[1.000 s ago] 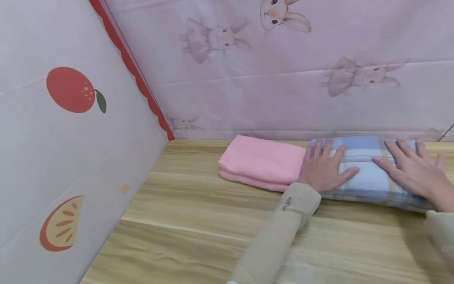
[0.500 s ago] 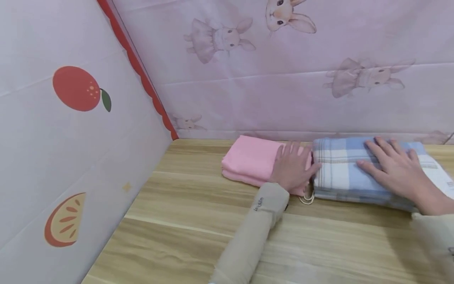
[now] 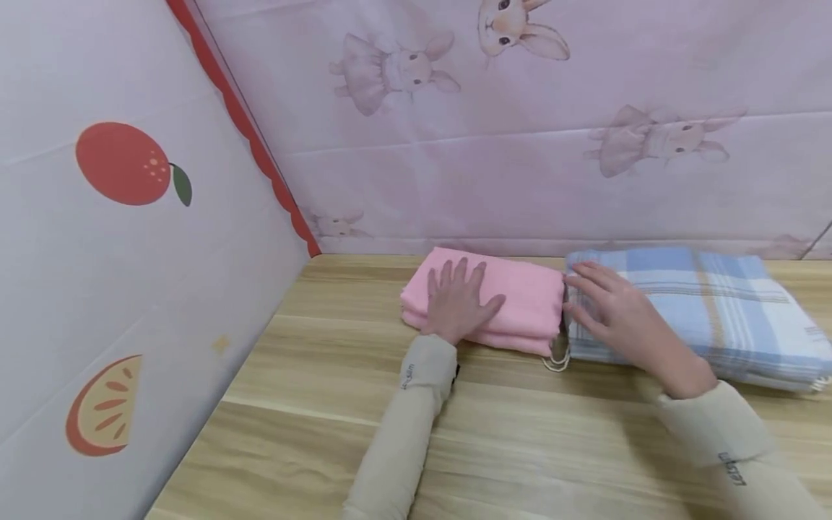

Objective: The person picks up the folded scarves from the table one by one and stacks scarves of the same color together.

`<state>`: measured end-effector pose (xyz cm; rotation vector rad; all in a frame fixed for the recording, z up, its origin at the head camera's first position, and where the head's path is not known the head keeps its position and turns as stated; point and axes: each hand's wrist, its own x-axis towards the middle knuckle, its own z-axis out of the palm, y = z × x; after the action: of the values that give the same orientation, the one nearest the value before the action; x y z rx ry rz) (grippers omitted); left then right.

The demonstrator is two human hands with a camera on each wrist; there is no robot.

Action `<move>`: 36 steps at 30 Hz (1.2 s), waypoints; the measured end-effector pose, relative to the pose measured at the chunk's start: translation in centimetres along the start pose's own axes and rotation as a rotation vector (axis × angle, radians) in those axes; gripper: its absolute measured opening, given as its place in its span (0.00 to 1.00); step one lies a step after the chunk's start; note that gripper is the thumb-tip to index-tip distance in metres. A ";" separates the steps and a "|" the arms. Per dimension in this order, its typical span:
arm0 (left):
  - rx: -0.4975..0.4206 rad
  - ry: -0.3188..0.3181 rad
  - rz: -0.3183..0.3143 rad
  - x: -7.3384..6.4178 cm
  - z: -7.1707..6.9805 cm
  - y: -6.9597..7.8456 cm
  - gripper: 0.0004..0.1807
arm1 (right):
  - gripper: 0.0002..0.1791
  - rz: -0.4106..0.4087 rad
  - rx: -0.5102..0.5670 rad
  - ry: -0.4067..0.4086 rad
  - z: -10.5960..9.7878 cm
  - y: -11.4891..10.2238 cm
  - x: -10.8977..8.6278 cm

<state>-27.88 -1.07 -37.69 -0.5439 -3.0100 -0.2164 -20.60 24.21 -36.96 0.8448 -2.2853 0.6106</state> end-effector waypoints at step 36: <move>-0.077 -0.069 -0.156 -3.5 -0.5 -3.5 0.40 | 0.22 -0.193 -0.154 -0.200 5.1 -3.2 0.0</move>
<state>-25.79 -5.59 -37.96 -0.3288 -3.1242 -0.3303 -20.40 18.92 -39.88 1.0750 -2.3545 0.2700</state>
